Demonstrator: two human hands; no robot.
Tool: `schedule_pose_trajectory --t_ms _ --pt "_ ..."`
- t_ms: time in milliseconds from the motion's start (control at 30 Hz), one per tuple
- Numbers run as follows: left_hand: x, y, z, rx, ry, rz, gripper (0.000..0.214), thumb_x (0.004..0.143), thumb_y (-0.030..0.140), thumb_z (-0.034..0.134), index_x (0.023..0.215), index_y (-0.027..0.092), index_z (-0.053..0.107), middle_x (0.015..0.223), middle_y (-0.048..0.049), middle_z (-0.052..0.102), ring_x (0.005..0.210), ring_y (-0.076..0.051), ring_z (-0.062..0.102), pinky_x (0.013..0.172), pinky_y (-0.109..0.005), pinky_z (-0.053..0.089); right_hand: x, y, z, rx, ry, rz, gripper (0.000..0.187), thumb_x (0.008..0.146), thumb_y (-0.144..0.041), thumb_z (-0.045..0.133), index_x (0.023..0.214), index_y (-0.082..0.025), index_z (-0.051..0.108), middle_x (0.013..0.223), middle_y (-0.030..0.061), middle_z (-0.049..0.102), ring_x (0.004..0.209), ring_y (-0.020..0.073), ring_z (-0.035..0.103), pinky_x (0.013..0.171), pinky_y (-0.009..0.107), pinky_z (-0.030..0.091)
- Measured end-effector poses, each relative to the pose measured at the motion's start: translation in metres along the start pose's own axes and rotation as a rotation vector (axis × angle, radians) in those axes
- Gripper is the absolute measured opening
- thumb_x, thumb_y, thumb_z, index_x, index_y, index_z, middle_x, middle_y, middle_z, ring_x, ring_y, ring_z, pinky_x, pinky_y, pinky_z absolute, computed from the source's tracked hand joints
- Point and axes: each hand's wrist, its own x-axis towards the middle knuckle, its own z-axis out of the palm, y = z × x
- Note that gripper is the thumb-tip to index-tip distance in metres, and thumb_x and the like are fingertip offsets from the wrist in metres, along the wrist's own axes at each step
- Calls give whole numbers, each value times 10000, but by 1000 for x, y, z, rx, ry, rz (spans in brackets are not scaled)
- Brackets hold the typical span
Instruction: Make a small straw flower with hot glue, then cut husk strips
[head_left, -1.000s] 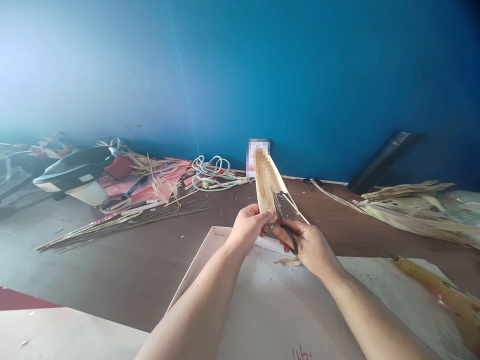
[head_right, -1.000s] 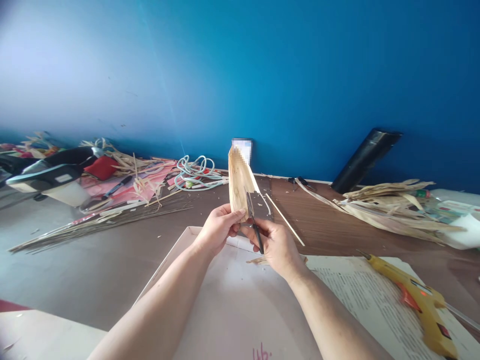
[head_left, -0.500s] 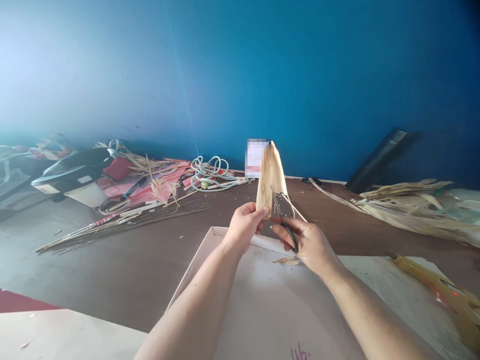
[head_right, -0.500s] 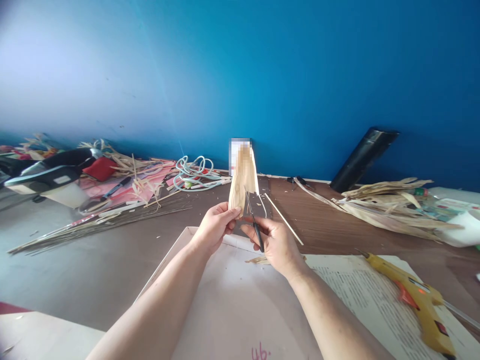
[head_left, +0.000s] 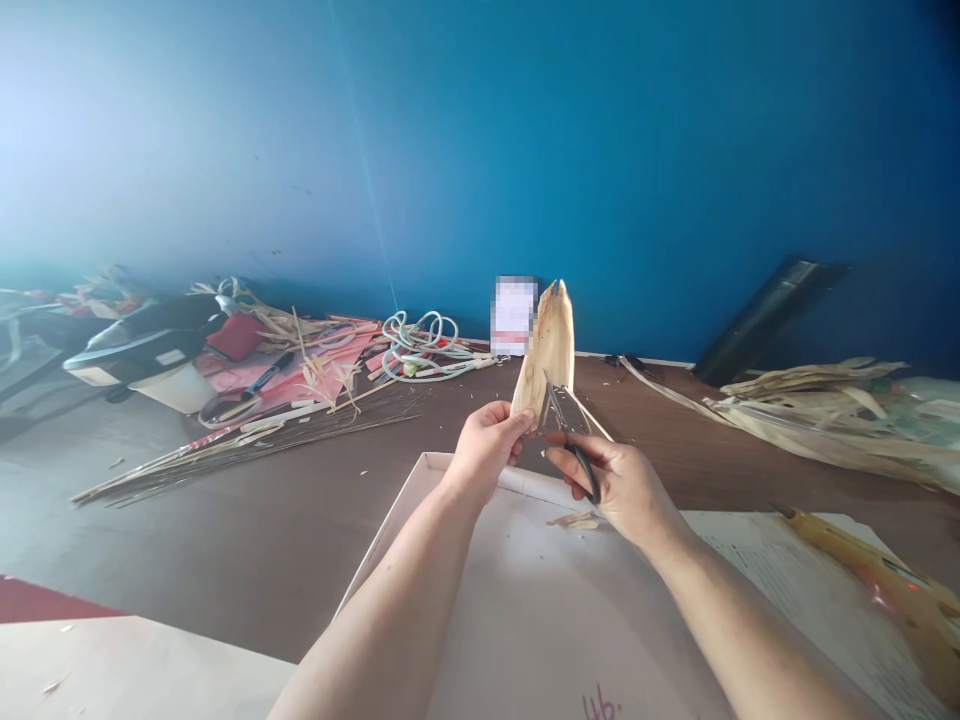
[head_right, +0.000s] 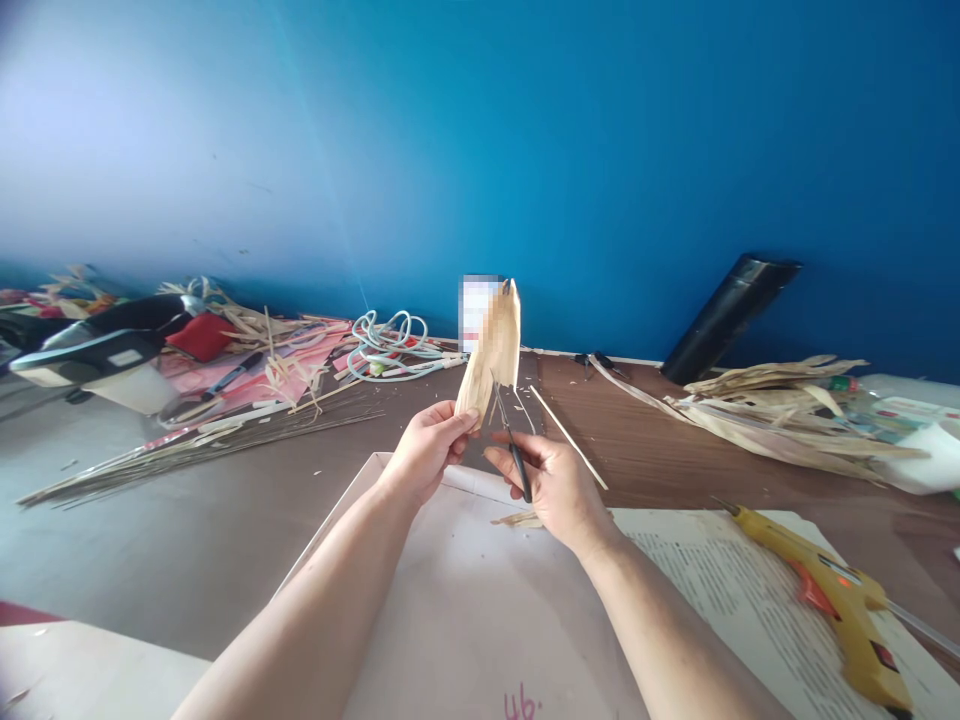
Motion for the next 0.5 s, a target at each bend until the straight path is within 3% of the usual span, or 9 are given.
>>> schedule_pose_trajectory --t_ms 500 --pt "2 1 -4 -5 50 -8 237 650 329 697 700 135 570 633 -2 560 453 -27 369 400 -149 245 -1 -3 0 -7 20 17 495 699 -531 696 1027 -161 717 488 -43 514 478 112 445 470 237 385"
